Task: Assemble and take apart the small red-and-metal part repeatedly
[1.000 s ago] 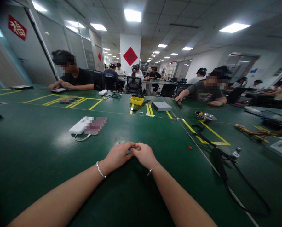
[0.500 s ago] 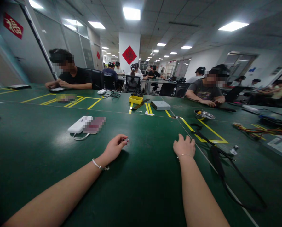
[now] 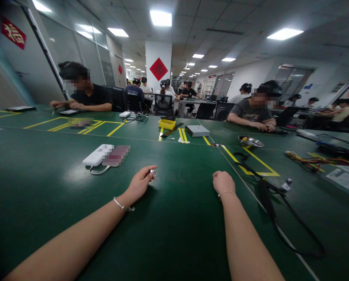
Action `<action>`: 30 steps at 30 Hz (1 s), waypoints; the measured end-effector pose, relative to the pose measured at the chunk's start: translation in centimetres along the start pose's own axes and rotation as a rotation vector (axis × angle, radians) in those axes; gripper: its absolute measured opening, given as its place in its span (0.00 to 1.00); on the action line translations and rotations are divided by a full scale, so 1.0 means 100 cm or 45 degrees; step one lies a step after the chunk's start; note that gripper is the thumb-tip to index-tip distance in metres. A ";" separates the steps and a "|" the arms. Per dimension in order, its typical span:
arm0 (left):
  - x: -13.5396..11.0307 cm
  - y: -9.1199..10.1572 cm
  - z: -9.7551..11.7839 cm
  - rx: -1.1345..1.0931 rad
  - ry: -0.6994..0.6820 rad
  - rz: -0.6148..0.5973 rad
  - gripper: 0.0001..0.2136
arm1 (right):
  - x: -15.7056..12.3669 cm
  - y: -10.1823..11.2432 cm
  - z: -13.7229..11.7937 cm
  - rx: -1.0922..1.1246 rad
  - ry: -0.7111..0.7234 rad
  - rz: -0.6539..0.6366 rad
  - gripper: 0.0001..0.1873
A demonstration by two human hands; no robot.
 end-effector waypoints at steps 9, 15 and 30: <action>0.001 -0.005 -0.002 -0.101 0.007 -0.068 0.14 | -0.077 -0.066 -0.162 1.616 0.083 -0.673 0.10; -0.001 -0.016 0.003 -0.222 0.019 -0.180 0.13 | -0.090 -0.076 -0.168 1.935 -0.051 -0.837 0.12; -0.007 -0.025 0.010 -0.251 0.042 -0.306 0.13 | -0.085 -0.082 -0.163 2.144 -0.054 -0.933 0.14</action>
Point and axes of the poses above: each hand's wrist, its own x-axis towards the middle knuckle, its own y-axis out of the back of the hand, z = x × y, the point moved 9 cm from there along x, towards the middle knuckle, and after that the axes turned 4 degrees about x, right-handed, at the moved point
